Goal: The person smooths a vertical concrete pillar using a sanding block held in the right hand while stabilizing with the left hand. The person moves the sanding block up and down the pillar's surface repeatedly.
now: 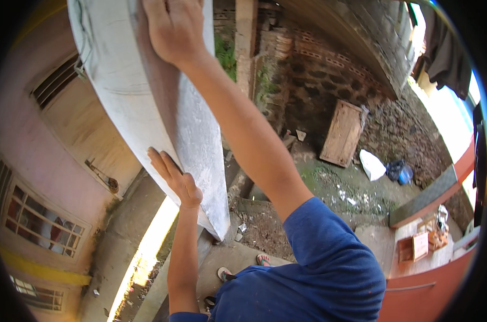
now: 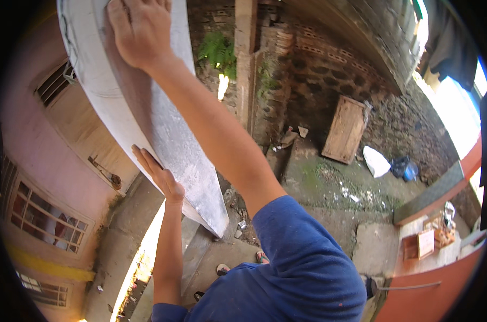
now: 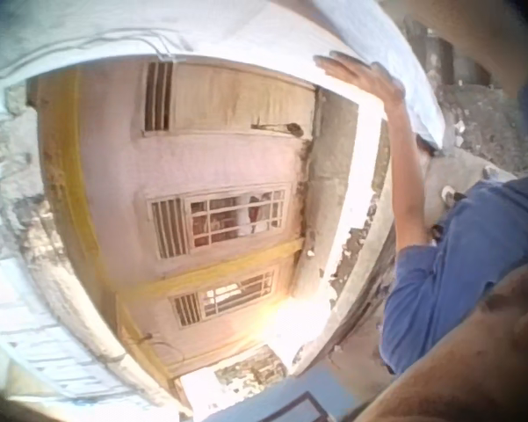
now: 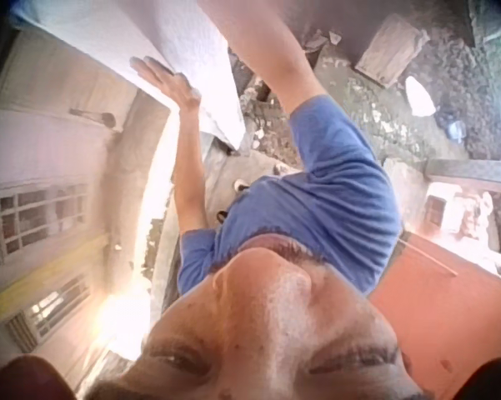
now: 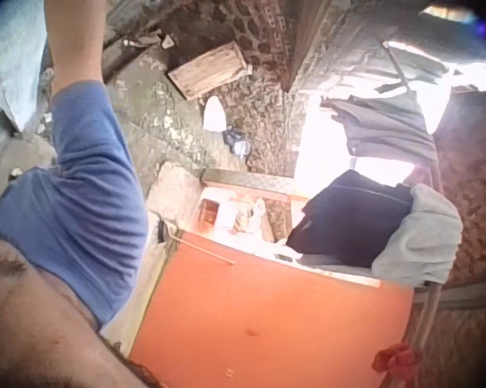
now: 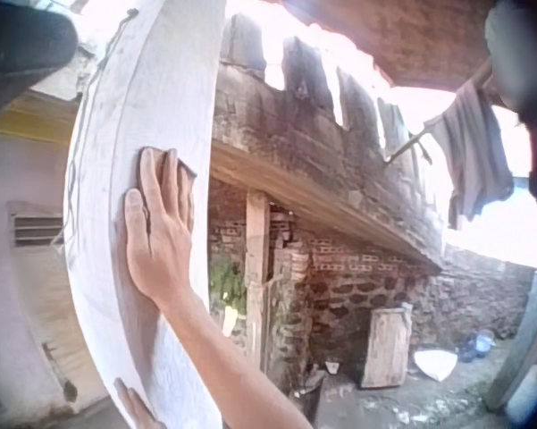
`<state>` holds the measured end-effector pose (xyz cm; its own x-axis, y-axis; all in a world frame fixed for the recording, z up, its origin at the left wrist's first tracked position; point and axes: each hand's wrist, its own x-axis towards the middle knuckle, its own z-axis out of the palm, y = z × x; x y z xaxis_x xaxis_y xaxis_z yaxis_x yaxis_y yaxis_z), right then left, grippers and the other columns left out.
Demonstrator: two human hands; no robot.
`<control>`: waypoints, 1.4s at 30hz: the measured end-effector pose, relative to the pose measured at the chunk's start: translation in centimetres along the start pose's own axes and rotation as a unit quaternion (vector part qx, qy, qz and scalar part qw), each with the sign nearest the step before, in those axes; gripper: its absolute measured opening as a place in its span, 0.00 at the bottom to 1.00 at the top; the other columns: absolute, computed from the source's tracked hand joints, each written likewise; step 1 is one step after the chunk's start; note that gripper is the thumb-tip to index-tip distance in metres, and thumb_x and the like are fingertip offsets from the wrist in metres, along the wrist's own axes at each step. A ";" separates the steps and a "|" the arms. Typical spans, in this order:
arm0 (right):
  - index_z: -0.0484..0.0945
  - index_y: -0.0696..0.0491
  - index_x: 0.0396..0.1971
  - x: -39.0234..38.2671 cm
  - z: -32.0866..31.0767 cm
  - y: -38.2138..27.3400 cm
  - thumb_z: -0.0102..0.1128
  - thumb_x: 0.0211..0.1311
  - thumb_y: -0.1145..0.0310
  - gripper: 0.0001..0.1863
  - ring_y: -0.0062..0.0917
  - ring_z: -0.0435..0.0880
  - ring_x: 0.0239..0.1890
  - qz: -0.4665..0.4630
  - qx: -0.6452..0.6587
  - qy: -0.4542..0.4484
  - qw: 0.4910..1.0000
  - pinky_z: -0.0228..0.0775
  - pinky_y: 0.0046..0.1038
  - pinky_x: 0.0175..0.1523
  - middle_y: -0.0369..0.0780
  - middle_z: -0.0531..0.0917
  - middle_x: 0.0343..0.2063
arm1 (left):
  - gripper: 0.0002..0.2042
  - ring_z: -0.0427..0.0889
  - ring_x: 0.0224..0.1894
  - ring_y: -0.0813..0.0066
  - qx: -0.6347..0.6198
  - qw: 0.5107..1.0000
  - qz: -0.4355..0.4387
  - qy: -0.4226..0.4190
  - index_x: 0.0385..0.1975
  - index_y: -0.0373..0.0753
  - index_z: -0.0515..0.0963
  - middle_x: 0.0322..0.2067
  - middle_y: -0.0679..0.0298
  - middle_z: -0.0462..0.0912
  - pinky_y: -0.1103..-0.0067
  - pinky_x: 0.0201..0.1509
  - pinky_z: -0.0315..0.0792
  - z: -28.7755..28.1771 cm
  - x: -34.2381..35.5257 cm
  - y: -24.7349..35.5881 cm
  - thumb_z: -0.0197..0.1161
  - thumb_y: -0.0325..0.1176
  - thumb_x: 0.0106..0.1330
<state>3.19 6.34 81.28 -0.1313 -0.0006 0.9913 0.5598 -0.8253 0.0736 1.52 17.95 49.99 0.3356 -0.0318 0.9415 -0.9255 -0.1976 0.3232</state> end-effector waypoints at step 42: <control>0.56 0.55 0.78 1.8 0.3 -2.5 0.39 0.80 0.58 0.32 0.51 0.39 0.82 -0.034 0.070 -0.065 0.995 0.29 0.45 0.81 0.53 0.48 0.79 | 0.32 0.48 0.80 0.38 0.012 0.999 -0.005 0.037 0.76 0.33 0.57 0.77 0.37 0.51 0.46 0.79 0.36 -0.1 -3.0 -1.6 0.40 0.49 0.81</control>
<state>1.79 8.52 82.87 -0.0707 0.1334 0.9885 0.6623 -0.7348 0.1465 1.96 18.48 46.69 0.3302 0.0436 0.9429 -0.9172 -0.2212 0.3314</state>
